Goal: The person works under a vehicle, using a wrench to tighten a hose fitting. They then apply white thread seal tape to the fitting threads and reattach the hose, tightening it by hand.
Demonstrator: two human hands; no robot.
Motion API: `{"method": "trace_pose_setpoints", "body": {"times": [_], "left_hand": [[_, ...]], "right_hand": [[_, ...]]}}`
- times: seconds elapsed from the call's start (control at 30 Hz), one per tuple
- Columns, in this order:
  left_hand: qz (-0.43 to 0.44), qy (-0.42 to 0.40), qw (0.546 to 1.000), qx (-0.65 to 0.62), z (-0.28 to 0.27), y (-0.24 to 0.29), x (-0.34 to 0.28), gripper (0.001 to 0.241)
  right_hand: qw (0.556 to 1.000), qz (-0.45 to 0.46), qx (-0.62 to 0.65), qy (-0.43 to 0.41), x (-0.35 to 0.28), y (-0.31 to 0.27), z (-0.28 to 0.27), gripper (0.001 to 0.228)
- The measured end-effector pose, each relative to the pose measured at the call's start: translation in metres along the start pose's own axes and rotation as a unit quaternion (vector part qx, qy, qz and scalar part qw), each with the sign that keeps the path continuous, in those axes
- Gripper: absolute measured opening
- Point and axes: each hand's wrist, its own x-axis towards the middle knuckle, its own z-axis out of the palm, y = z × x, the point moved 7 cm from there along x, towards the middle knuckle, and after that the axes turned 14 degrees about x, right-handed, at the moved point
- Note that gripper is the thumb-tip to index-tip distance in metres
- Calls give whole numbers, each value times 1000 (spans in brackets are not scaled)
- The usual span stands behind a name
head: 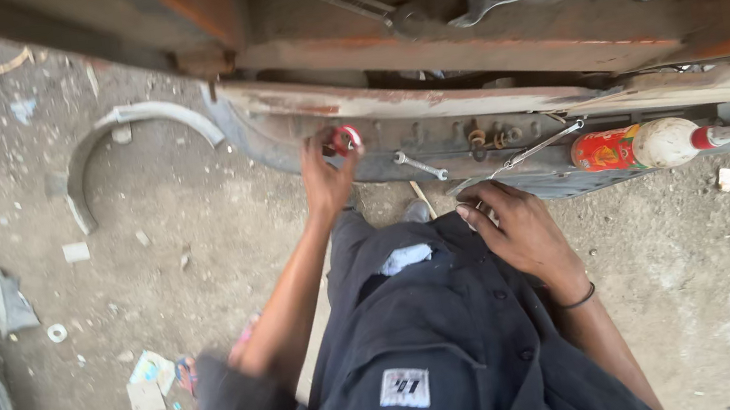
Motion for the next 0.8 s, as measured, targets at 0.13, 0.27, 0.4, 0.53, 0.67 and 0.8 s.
{"method": "trace_pose_setpoints", "body": {"times": [0.13,0.27,0.4,0.53,0.67,0.8], "left_hand": [[125,-46,990,-56,-31,98,-41,55],[309,-24,950,-23,-46,187,-70,57],[378,-31,925,-19,-37,218,-80,55],[428,-35,903,-11,-28,229,-86,54],[474,-49,879,23,-20,243,-88,56],[494,-95,864,26,-18,265,-85,57]], "right_hand": [[986,-8,159,45,-2,-3,-10,28],[959,-85,270,24,-7,-18,-21,49],[962,-112,241,69,-16,-27,-33,49],[953,-98,272,92,-27,-18,-39,43],[943,-96,298,115,-33,1,-46,43],[919,-59,365,138,-41,13,-51,35]]}}
